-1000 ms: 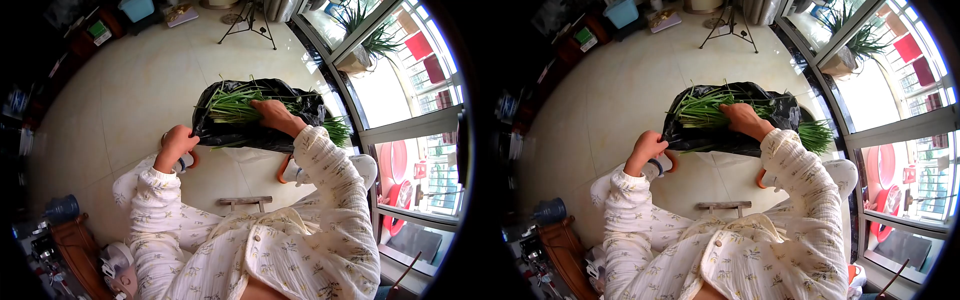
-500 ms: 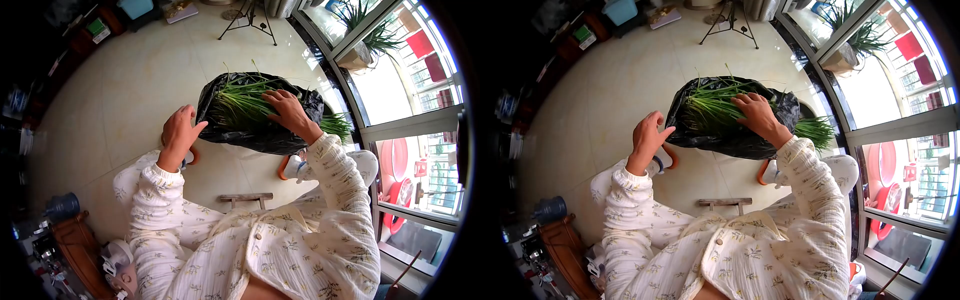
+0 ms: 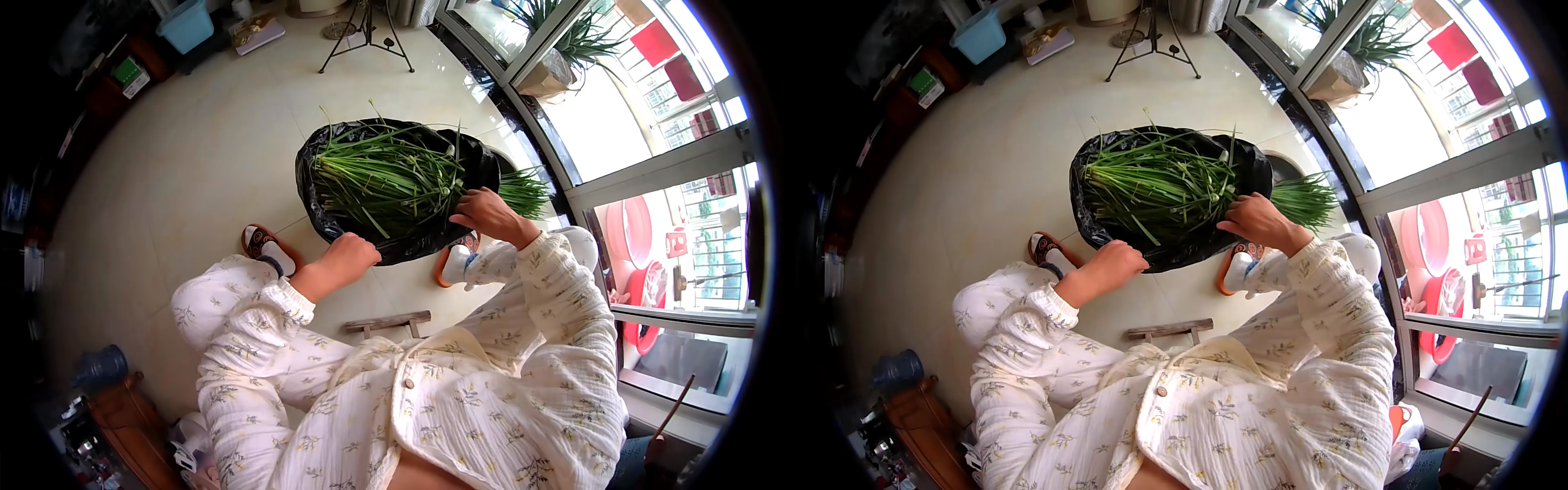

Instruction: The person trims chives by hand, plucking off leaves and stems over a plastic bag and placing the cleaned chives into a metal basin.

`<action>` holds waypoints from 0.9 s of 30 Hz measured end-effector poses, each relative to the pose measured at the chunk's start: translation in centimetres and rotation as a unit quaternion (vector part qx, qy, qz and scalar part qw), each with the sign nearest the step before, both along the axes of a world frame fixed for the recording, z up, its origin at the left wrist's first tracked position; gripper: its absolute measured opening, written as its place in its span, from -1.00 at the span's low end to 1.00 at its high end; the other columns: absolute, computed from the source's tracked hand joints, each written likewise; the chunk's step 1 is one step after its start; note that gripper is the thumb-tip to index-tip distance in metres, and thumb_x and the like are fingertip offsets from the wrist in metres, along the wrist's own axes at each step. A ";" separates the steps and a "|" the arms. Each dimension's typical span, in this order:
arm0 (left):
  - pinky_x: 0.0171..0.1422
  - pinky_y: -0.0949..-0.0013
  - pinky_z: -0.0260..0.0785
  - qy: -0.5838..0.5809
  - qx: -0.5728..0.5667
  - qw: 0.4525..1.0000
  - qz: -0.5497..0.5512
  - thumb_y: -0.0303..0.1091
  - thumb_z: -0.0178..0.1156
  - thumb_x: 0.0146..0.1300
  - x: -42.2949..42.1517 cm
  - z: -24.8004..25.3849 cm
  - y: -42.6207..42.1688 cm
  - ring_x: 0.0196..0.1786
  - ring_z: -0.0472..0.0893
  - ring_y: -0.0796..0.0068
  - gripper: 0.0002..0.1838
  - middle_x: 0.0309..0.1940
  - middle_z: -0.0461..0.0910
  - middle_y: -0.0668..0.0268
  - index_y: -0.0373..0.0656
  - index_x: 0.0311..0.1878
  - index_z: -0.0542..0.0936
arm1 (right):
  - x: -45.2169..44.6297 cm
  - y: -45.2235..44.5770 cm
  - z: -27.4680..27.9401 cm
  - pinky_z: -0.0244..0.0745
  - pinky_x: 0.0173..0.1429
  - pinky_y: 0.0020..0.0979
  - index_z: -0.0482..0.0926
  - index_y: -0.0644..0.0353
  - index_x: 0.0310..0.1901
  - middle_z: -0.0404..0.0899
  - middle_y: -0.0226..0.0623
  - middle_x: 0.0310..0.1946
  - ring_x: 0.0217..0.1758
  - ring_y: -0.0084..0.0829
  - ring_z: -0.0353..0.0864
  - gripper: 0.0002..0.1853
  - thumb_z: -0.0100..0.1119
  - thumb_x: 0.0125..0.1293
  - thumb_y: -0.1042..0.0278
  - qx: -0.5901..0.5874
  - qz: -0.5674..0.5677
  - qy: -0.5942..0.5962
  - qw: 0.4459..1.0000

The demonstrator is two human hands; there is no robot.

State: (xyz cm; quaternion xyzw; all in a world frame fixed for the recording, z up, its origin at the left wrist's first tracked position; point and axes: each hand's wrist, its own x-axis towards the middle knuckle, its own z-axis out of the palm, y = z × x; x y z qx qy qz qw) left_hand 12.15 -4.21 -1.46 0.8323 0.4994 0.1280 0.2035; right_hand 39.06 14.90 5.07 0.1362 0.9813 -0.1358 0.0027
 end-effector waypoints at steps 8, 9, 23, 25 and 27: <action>-0.15 0.14 0.44 -0.062 -0.043 0.995 0.063 -0.24 0.19 0.15 -1.6 2.4 1.2 -0.26 0.59 0.11 -0.78 -0.39 0.62 0.18 -0.19 -0.27 0.66 | 3.9 3.7 -5.2 0.38 -0.29 -0.18 0.58 0.30 -0.45 0.50 -0.14 -0.49 -0.40 -0.05 0.49 -0.67 0.15 0.27 0.14 -0.134 -0.101 0.034 0.985; -0.18 0.16 0.43 -0.082 -0.017 0.994 0.072 -0.23 0.20 0.16 -1.9 3.0 1.7 -0.28 0.58 0.10 -0.77 -0.36 0.62 0.17 -0.20 -0.27 0.65 | 3.4 3.5 -4.3 0.39 -0.28 -0.18 0.58 0.28 -0.47 0.49 -0.16 -0.49 -0.38 -0.07 0.49 -0.71 0.19 0.21 0.19 -0.110 -0.093 0.032 0.989; -0.14 0.12 0.44 0.103 0.049 0.931 0.347 -0.29 0.29 0.08 -9.1 6.1 4.5 -0.24 0.59 0.08 -0.84 -0.40 0.61 0.14 -0.19 -0.39 0.65 | -15.6 -2.7 0.8 0.44 -0.29 -0.20 0.50 0.23 -0.40 0.46 -0.21 -0.42 -0.32 -0.13 0.51 -0.86 0.13 0.19 0.34 -0.027 -0.037 0.180 0.983; -0.21 0.11 0.45 0.077 0.052 0.937 0.336 -0.29 0.31 0.05 -9.0 6.1 4.9 -0.29 0.61 0.06 -0.85 -0.44 0.62 0.12 -0.18 -0.41 0.65 | -18.7 -2.4 -1.4 0.44 -0.27 -0.19 0.50 0.22 -0.41 0.47 -0.21 -0.41 -0.30 -0.13 0.52 -0.85 0.15 0.18 0.32 -0.016 -0.060 0.216 0.974; -0.18 0.14 0.44 0.052 0.044 0.936 0.345 -0.31 0.28 0.07 -8.7 7.3 5.2 -0.28 0.60 0.07 -0.84 -0.40 0.62 0.11 -0.20 -0.36 0.65 | -20.7 -2.4 -2.5 0.44 -0.26 -0.19 0.50 0.21 -0.43 0.48 -0.22 -0.41 -0.28 -0.14 0.53 -0.85 0.16 0.16 0.31 0.027 -0.090 0.209 0.973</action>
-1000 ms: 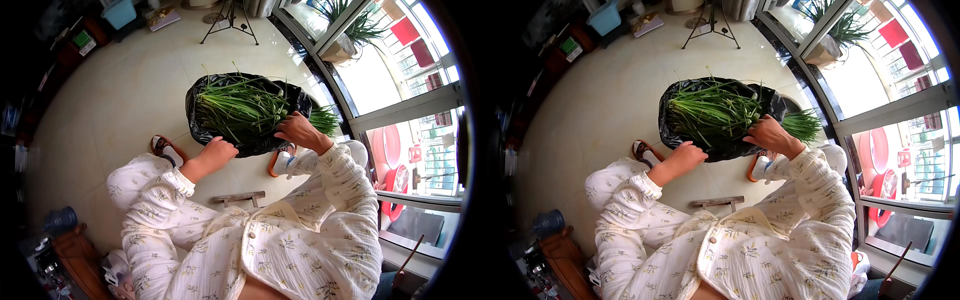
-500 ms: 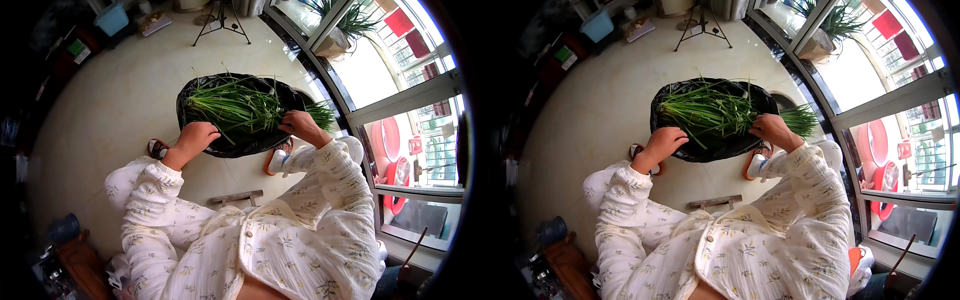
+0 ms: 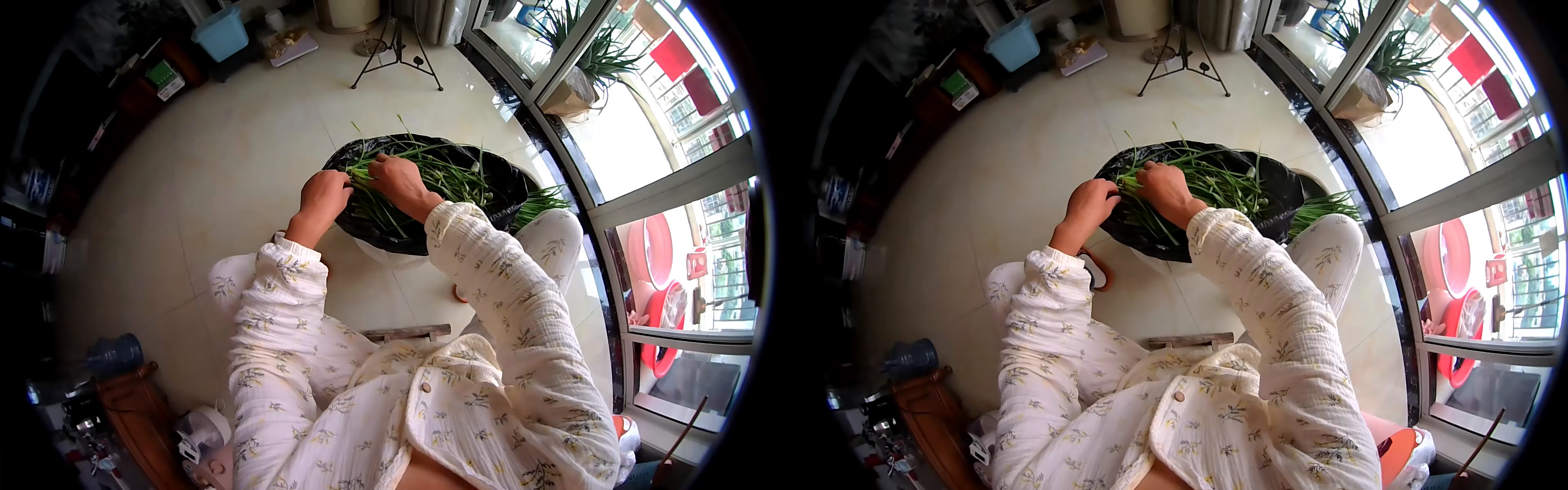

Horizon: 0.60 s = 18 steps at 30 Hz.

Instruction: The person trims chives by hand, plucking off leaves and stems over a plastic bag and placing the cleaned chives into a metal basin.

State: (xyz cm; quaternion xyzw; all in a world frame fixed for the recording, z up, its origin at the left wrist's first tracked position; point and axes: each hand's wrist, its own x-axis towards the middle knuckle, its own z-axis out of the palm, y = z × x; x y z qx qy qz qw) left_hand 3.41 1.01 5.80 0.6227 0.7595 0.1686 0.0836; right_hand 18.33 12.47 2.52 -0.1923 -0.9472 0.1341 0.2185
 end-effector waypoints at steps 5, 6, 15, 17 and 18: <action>-0.21 0.19 0.43 -0.064 0.090 0.994 0.024 -0.36 0.25 0.08 -1.0 1.4 1.0 -0.32 0.59 0.06 -0.86 -0.42 0.62 0.10 -0.22 -0.34 0.64 | -1.1 0.6 0.3 0.45 -0.27 -0.22 0.53 0.16 -0.44 0.49 -0.27 -0.41 -0.34 -0.18 0.54 -0.91 0.19 0.09 0.36 -0.008 -0.029 -0.042 0.999; -0.22 0.26 0.44 -0.061 0.102 0.993 0.016 -0.39 0.24 0.10 -1.0 2.2 1.1 -0.34 0.61 0.13 -0.87 -0.39 0.64 0.12 -0.23 -0.31 0.64 | -0.2 0.5 2.0 0.44 -0.27 -0.24 0.53 0.17 -0.44 0.49 -0.27 -0.42 -0.35 -0.20 0.54 -0.92 0.19 0.09 0.38 -0.065 -0.019 -0.009 0.998; -0.06 0.49 0.47 -0.353 0.188 0.916 -0.039 -0.43 0.18 0.25 1.8 4.2 3.2 -0.25 0.66 0.53 -0.81 -0.30 0.69 0.24 -0.31 -0.13 0.62 | 7.5 3.3 18.0 0.44 -0.34 -0.56 0.52 0.33 -0.32 0.56 -0.39 -0.48 -0.45 -0.66 0.51 -0.88 0.24 0.20 0.47 -0.241 0.026 0.254 0.936; -0.05 0.51 0.46 -0.390 0.209 0.894 -0.061 -0.44 0.17 0.27 2.7 4.7 3.7 -0.25 0.65 0.55 -0.81 -0.29 0.69 0.25 -0.31 -0.11 0.62 | 8.4 3.2 19.9 0.44 -0.36 -0.60 0.52 0.33 -0.32 0.56 -0.41 -0.48 -0.45 -0.69 0.50 -0.89 0.24 0.22 0.49 -0.288 0.035 0.309 0.906; -0.05 0.52 0.46 -0.427 0.205 0.879 -0.060 -0.42 0.17 0.27 3.0 4.7 4.1 -0.24 0.64 0.56 -0.80 -0.27 0.68 0.26 -0.32 -0.10 0.61 | 8.6 3.0 20.4 0.43 -0.37 -0.64 0.51 0.33 -0.32 0.56 -0.43 -0.48 -0.46 -0.71 0.49 -0.89 0.24 0.22 0.51 -0.308 0.034 0.329 0.892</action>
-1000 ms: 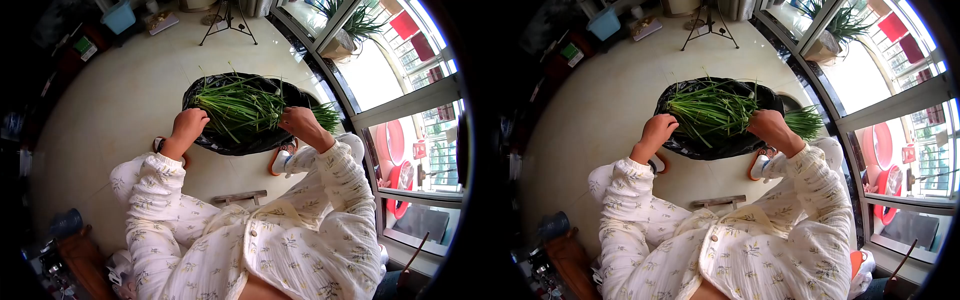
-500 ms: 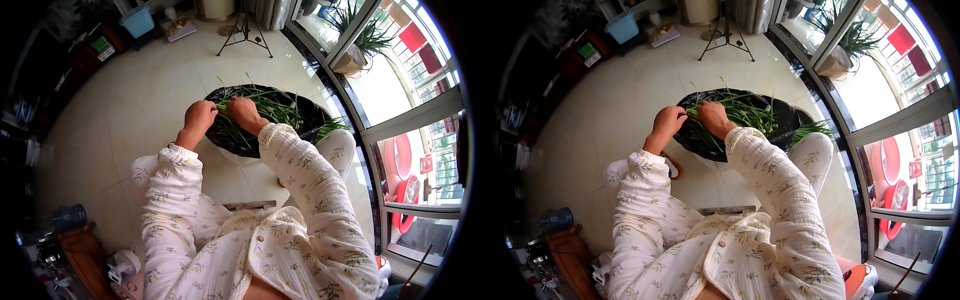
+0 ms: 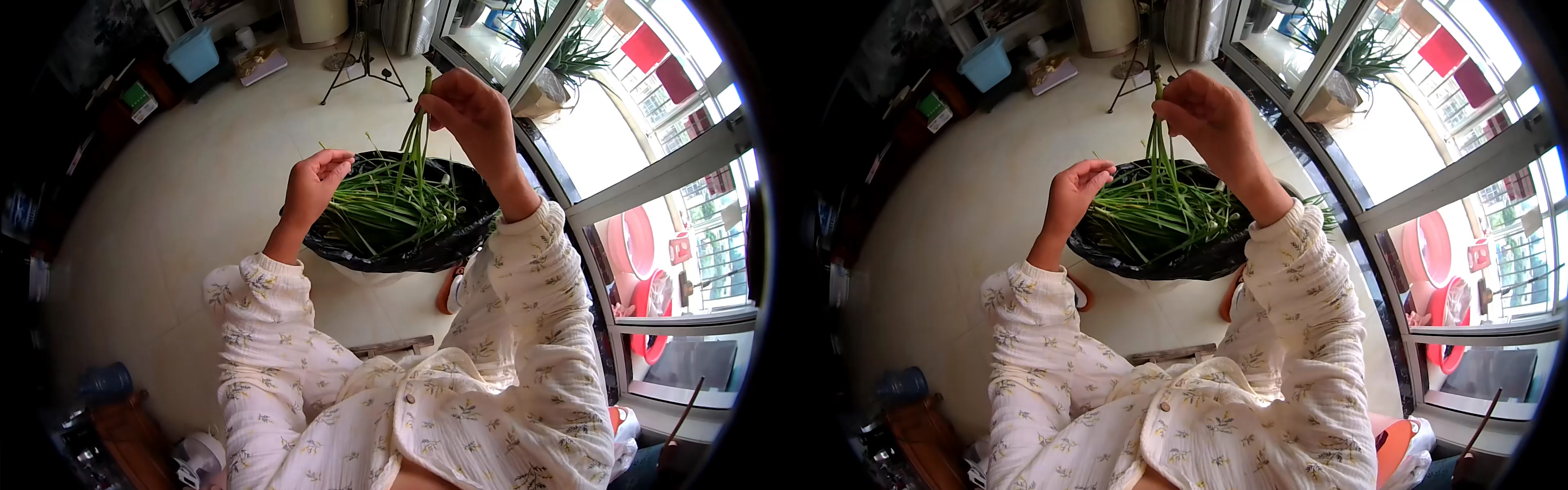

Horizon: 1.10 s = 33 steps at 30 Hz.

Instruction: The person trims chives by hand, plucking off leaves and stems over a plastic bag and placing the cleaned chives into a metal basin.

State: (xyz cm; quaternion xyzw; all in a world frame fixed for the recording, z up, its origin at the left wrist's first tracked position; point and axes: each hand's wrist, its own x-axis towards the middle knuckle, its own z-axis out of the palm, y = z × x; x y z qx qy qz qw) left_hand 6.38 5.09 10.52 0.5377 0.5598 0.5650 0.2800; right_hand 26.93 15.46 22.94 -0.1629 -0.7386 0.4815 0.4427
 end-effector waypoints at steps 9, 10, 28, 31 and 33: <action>-0.04 0.51 0.46 -0.201 -0.090 0.968 -0.123 -0.40 0.26 0.23 3.0 -0.2 2.8 -0.20 0.61 0.58 -0.77 -0.24 0.64 0.31 -0.29 -0.09 0.56 | -0.6 2.4 -10.5 0.44 -0.41 -0.64 0.51 0.33 -0.29 0.54 -0.44 -0.52 -0.51 -0.69 0.49 -0.90 0.18 0.27 0.48 -0.205 0.067 -0.120 0.969; -0.02 0.51 0.44 -0.195 -0.107 0.965 -0.139 -0.42 0.25 0.24 3.3 -0.5 3.0 -0.19 0.60 0.57 -0.79 -0.25 0.64 0.32 -0.28 -0.10 0.55 | -0.5 2.4 -11.0 0.44 -0.41 -0.64 0.51 0.33 -0.28 0.54 -0.43 -0.52 -0.51 -0.68 0.49 -0.90 0.18 0.28 0.48 -0.221 0.086 -0.127 0.963; -0.36 0.50 0.38 0.167 -0.069 0.984 0.009 -0.44 0.13 0.27 3.5 -2.4 3.8 -0.47 0.62 0.51 -0.90 -0.52 0.63 0.31 -0.27 -0.33 0.54 | 1.0 2.7 -13.9 0.30 -0.43 -0.67 0.55 0.27 -0.29 0.49 -0.53 -0.51 -0.51 -0.73 0.39 -0.87 0.22 0.27 0.38 -0.308 0.143 -0.181 0.923; -0.46 0.22 0.34 0.257 -0.006 0.965 0.051 -0.39 0.19 0.17 3.8 -2.6 3.9 -0.53 0.55 0.12 -0.91 -0.60 0.54 0.17 -0.18 -0.40 0.53 | 1.4 2.6 -14.2 0.29 -0.41 -0.68 0.56 0.25 -0.28 0.50 -0.56 -0.48 -0.50 -0.74 0.38 -0.86 0.22 0.28 0.35 -0.333 0.172 -0.208 0.904; -0.46 0.20 0.35 0.292 0.000 0.955 0.059 -0.38 0.19 0.18 4.2 -2.5 3.8 -0.51 0.56 0.10 -0.90 -0.61 0.54 0.17 -0.17 -0.41 0.53 | 1.7 2.6 -14.5 0.29 -0.40 -0.68 0.57 0.24 -0.27 0.50 -0.57 -0.48 -0.50 -0.74 0.38 -0.86 0.22 0.28 0.34 -0.346 0.174 -0.200 0.900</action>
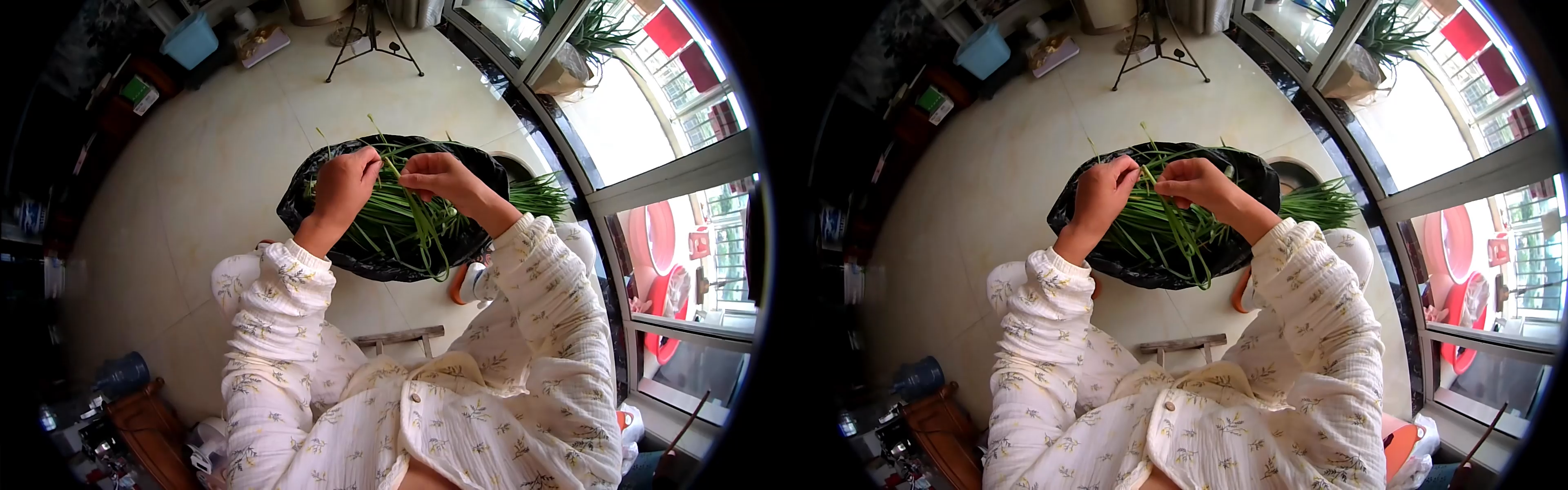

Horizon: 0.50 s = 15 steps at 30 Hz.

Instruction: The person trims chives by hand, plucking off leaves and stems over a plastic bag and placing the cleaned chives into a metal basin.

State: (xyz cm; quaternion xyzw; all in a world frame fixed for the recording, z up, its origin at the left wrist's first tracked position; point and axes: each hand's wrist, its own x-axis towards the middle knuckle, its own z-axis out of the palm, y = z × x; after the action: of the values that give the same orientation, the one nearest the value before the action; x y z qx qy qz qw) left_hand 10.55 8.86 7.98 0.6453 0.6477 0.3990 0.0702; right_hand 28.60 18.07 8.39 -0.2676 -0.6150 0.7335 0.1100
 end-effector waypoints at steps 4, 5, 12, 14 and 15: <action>-0.45 0.15 0.36 0.030 -0.004 0.999 0.015 -0.35 0.18 0.18 -0.1 0.0 0.1 -0.48 0.55 0.05 -0.89 -0.58 0.54 0.14 -0.16 -0.40 0.52 | 0.1 -0.1 0.1 0.27 -0.44 -0.65 0.57 0.27 -0.32 0.48 -0.52 -0.54 -0.55 -0.69 0.37 -0.87 0.24 0.25 0.39 -0.015 -0.022 -0.005 1.000; -0.45 0.14 0.36 0.039 0.004 0.999 0.021 -0.35 0.18 0.19 -0.4 -0.6 0.3 -0.48 0.55 0.04 -0.89 -0.58 0.54 0.14 -0.15 -0.40 0.52 | 0.1 -0.1 0.0 0.26 -0.44 -0.65 0.57 0.27 -0.32 0.48 -0.52 -0.55 -0.55 -0.69 0.37 -0.87 0.24 0.24 0.39 -0.012 -0.020 -0.007 1.000; -0.44 0.09 0.36 0.077 -0.020 0.996 0.038 -0.31 0.17 0.19 -1.0 -1.3 0.3 -0.47 0.54 0.01 -0.88 -0.57 0.54 0.13 -0.14 -0.39 0.52 | 0.5 0.2 -0.3 0.26 -0.42 -0.69 0.57 0.21 -0.31 0.48 -0.57 -0.51 -0.51 -0.75 0.37 -0.87 0.23 0.27 0.34 -0.001 0.023 -0.031 0.999; -0.42 0.08 0.37 0.097 -0.047 0.993 0.056 -0.31 0.18 0.18 -1.6 -1.8 0.4 -0.45 0.55 0.01 -0.88 -0.57 0.55 0.12 -0.14 -0.39 0.53 | 0.7 0.2 -0.3 0.26 -0.42 -0.68 0.56 0.22 -0.33 0.47 -0.57 -0.51 -0.51 -0.75 0.38 -0.87 0.23 0.27 0.34 -0.005 0.035 -0.032 0.999; -0.41 0.08 0.37 0.107 -0.060 0.990 0.065 -0.31 0.19 0.17 -1.9 -2.1 0.4 -0.45 0.55 0.01 -0.88 -0.57 0.55 0.12 -0.13 -0.39 0.53 | 0.7 0.1 -0.2 0.27 -0.42 -0.68 0.56 0.22 -0.34 0.47 -0.57 -0.51 -0.51 -0.74 0.38 -0.87 0.23 0.27 0.34 -0.007 0.041 -0.033 0.999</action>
State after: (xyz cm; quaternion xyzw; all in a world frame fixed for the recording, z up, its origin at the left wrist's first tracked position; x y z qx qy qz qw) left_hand 8.64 9.26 5.87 0.6359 0.7144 0.2918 0.0127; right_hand 29.30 18.18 8.20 -0.2667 -0.6240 0.7322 0.0575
